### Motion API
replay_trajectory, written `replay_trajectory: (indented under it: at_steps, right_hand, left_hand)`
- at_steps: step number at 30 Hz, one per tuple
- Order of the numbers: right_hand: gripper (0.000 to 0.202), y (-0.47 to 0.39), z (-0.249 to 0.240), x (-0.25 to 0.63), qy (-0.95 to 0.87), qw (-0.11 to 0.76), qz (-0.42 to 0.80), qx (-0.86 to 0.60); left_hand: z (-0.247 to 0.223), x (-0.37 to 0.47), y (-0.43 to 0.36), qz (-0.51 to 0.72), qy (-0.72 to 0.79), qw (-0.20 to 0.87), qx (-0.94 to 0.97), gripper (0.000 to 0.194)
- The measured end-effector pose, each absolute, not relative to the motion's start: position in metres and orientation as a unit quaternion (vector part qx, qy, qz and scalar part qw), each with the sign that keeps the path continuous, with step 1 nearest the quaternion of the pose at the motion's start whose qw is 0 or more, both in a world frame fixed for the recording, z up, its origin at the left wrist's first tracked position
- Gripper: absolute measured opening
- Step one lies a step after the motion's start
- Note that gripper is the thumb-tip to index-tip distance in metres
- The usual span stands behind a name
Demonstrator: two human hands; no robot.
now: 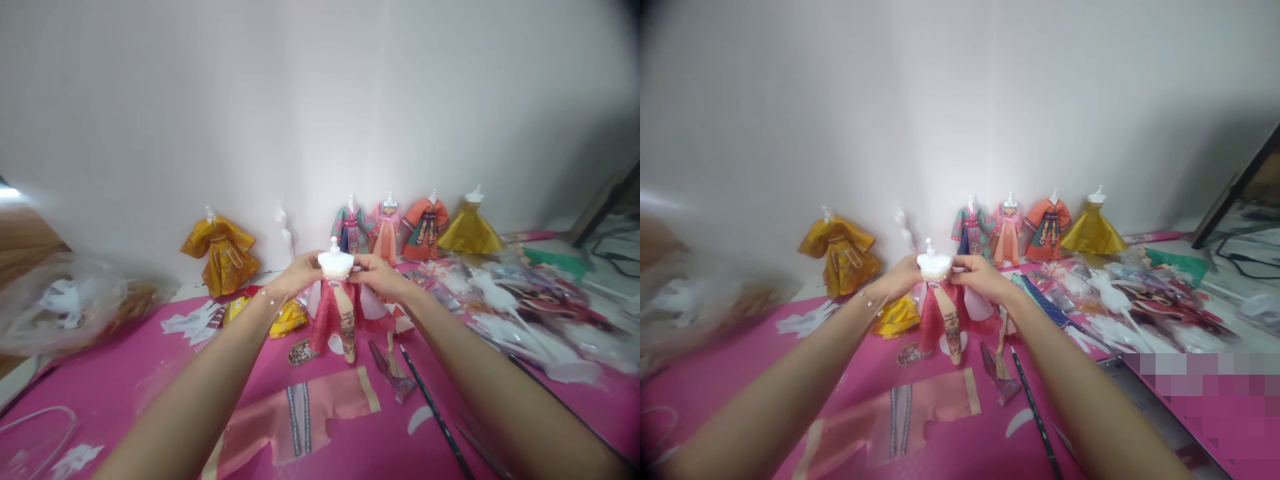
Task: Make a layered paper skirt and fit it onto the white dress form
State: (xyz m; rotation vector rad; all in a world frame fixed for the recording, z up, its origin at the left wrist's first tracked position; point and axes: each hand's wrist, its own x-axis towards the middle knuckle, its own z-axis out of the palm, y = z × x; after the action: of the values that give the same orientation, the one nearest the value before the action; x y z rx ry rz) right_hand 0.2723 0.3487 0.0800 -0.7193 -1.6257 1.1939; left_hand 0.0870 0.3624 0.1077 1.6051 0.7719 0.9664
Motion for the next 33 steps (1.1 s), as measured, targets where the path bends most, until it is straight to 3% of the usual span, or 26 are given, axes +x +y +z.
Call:
replay_trajectory:
  at_steps: [16, 22, 25, 33]
  right_hand:
    - [0.008, 0.339, 0.072, 0.264, -0.673, 0.543, 0.368, -0.342]
    - [0.012, 0.33, 0.068, 0.257, -0.646, 0.588, 0.32, -0.366]
    - [0.012, 0.326, 0.067, 0.255, -0.641, 0.597, 0.305, -0.374]
    - [0.01, 0.32, 0.064, 0.25, -0.637, 0.608, 0.269, -0.392]
  left_hand:
    - [0.103, 0.083, 0.364, 0.444, 0.331, 0.48, 0.68, 0.022]
    - [0.09, 0.069, 0.345, 0.601, 0.383, 0.341, 0.614, 0.007]
    - [0.082, 0.069, 0.32, 0.615, 0.41, 0.288, 0.609, 0.007]
    - [0.068, 0.096, 0.295, 0.589, 0.432, 0.263, 0.63, 0.046]
